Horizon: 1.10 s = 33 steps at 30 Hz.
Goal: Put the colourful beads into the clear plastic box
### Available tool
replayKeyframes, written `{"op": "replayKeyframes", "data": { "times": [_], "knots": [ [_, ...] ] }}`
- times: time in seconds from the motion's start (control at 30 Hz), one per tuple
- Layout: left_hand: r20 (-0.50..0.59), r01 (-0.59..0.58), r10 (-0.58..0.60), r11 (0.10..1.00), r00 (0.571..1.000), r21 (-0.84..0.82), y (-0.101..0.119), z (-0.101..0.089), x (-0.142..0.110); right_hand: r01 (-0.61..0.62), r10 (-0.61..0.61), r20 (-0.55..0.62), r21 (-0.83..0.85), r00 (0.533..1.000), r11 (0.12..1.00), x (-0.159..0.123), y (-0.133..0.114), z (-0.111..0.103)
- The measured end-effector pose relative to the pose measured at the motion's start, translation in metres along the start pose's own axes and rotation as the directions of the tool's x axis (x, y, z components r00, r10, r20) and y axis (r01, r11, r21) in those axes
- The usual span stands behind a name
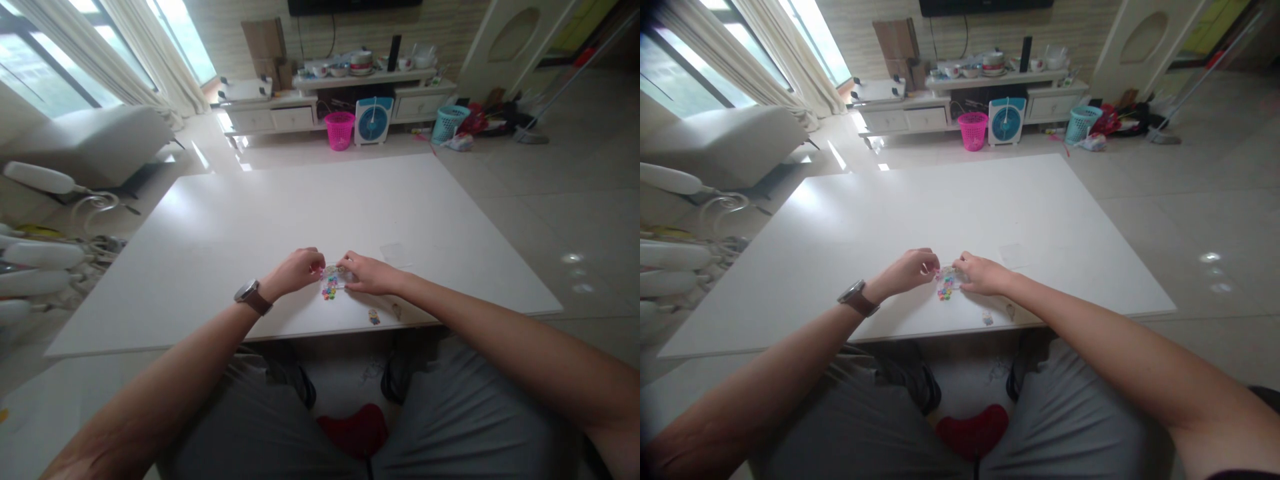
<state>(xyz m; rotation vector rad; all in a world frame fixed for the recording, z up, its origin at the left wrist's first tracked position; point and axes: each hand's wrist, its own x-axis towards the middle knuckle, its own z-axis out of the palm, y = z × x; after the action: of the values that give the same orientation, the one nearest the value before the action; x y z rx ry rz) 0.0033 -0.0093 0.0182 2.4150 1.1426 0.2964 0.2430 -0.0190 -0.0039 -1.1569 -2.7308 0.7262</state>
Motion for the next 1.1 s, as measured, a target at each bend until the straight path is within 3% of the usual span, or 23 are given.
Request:
{"op": "replayKeyframes", "data": {
  "times": [0.13, 0.47, 0.8, 1.1],
  "knots": [
    [-0.013, -0.105, 0.105, 0.991, 0.994, -0.081, 0.009, 0.009, 0.001, 0.007, -0.007, -0.007, 0.005, 1.000, 1.000, 0.000, 0.001, 0.000],
    [0.073, -0.150, 0.146, 0.987, 0.987, 0.054, 0.006, 0.015, 0.001, 0.015, -0.015, -0.006, 0.020, 1.000, 1.000, 0.001, 0.002, 0.001],
    [0.093, -0.093, 0.082, 0.988, 0.992, 0.123, 0.004, 0.007, -0.002, 0.010, -0.010, -0.003, 0.003, 1.000, 1.000, 0.001, -0.002, -0.001],
    [0.176, -0.029, -0.008, 0.978, 0.984, 0.205, 0.005, 0.008, -0.006, 0.023, -0.023, -0.016, 0.009, 1.000, 1.000, 0.000, 0.000, 0.001]
  ]
}}
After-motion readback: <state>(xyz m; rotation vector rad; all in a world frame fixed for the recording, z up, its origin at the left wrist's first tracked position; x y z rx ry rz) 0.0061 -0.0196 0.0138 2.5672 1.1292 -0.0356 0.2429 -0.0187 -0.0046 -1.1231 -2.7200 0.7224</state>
